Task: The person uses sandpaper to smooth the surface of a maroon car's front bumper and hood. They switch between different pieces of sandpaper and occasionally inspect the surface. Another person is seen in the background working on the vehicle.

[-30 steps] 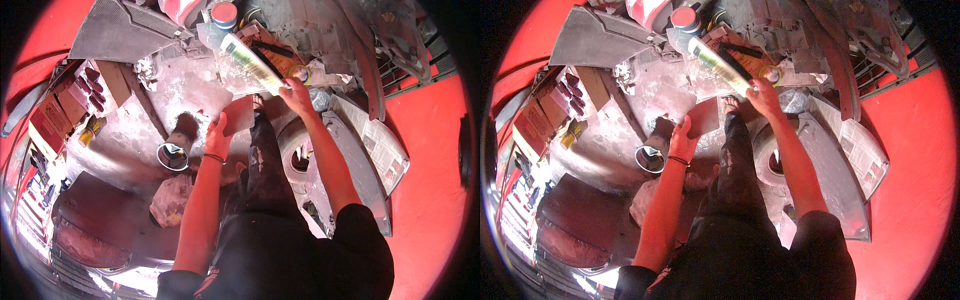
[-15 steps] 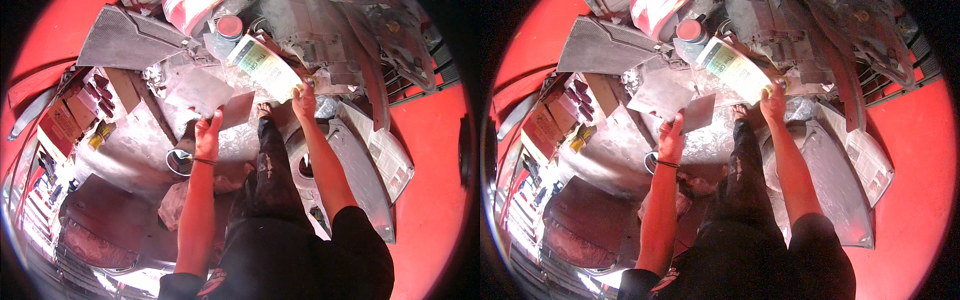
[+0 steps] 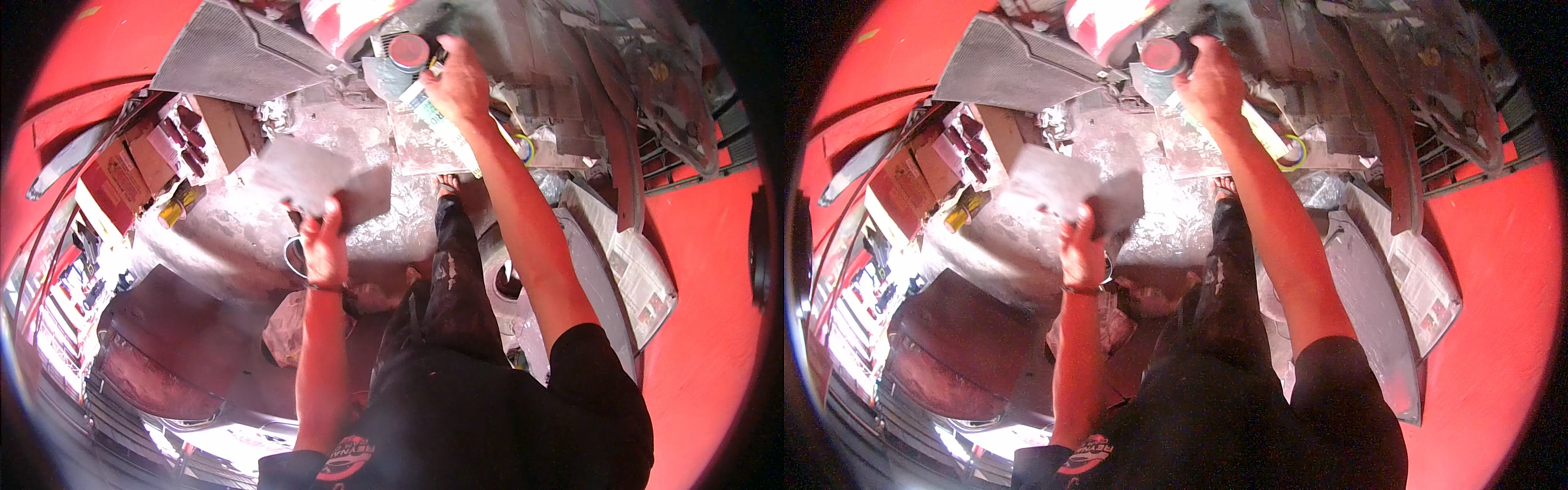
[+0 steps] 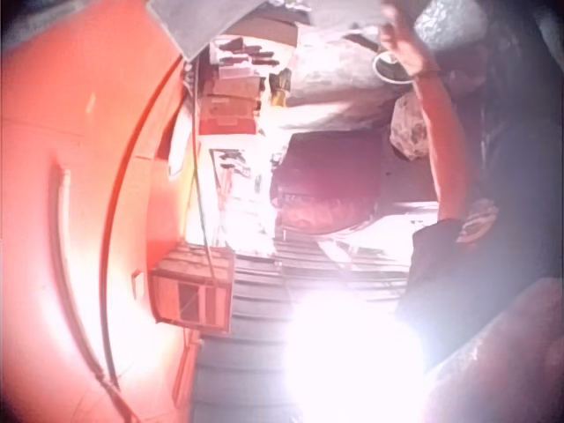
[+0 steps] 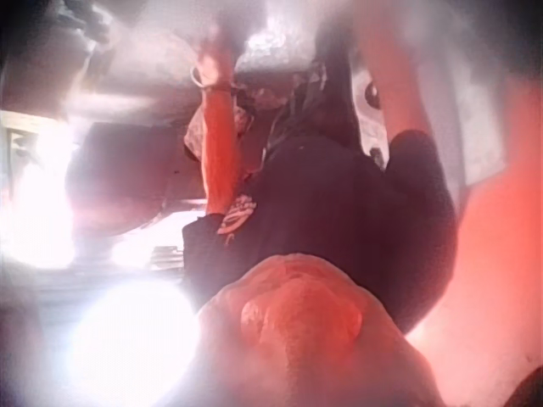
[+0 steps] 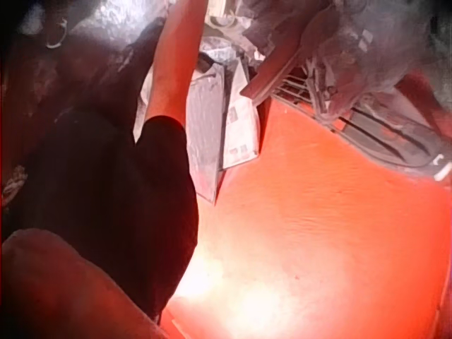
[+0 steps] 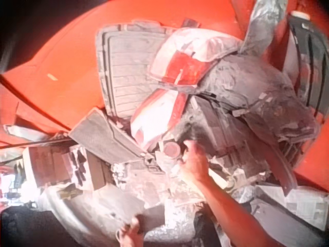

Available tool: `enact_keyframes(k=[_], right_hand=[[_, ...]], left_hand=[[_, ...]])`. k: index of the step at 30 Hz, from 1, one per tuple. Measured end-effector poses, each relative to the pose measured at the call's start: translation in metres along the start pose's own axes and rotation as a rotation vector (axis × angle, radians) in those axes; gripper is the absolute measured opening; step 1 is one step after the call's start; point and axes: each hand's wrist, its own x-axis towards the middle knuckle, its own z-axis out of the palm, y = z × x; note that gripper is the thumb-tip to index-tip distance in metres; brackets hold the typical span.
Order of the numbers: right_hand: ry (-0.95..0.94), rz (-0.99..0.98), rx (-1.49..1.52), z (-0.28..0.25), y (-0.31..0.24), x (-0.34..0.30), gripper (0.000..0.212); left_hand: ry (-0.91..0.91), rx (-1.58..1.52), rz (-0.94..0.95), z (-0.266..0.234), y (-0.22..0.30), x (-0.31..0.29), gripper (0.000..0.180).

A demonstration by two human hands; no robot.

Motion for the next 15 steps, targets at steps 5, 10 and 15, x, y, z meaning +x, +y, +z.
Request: enact_keyframes(k=[5,10,15], right_hand=[[-0.328,0.107,-0.189,0.034,0.067,-0.057,0.051],[0.062,-0.077,0.113,-0.001,0.000,-0.041,0.096],[-0.173,-0.247,-0.157,-0.017,-0.052,0.025,0.087]], left_hand=[[0.037,0.170,-0.128,-0.061,-0.068,-0.069,0.036],[0.013,0.210,-0.272,-0.096,-0.114,-0.118,0.039],[0.009,0.181,-0.284,-0.105,-0.126,-0.129,0.039]])
